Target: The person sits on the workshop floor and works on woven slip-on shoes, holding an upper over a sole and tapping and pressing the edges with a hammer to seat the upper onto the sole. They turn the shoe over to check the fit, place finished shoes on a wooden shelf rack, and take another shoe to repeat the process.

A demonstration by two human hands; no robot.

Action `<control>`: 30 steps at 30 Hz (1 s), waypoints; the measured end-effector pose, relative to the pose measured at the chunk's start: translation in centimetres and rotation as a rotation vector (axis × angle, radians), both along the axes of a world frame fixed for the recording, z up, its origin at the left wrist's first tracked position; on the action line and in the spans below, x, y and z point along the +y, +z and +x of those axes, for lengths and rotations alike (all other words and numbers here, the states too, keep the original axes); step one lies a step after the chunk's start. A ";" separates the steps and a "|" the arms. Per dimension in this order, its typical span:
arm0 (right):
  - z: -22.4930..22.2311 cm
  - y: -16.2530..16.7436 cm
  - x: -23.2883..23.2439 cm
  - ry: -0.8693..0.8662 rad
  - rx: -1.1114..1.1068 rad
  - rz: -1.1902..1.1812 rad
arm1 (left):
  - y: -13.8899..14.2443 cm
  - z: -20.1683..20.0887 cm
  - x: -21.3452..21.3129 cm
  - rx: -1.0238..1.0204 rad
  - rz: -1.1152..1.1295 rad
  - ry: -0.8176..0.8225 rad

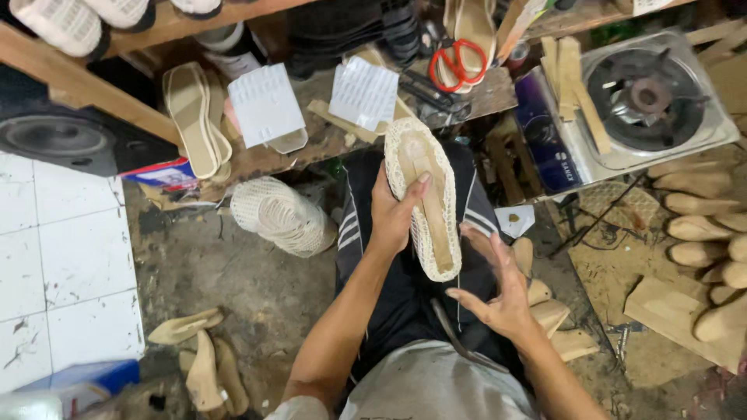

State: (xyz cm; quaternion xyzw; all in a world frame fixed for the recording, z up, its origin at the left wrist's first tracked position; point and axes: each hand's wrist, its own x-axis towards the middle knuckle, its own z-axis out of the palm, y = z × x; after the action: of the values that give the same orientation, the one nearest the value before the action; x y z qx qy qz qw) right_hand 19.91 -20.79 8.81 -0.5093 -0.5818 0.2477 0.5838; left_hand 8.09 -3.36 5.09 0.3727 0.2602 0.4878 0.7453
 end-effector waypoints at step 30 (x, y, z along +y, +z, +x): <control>3.6 1.6 -5.0 0.149 -0.423 -0.802 | -6.9 -6.1 0.4 0.150 0.092 -0.281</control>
State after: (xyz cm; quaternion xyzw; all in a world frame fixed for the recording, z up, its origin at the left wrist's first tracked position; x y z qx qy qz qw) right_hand 23.56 -25.78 10.43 -0.6911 -0.5816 0.3850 0.1895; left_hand 2.03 -2.98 -1.76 0.4745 0.2381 0.3611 0.7667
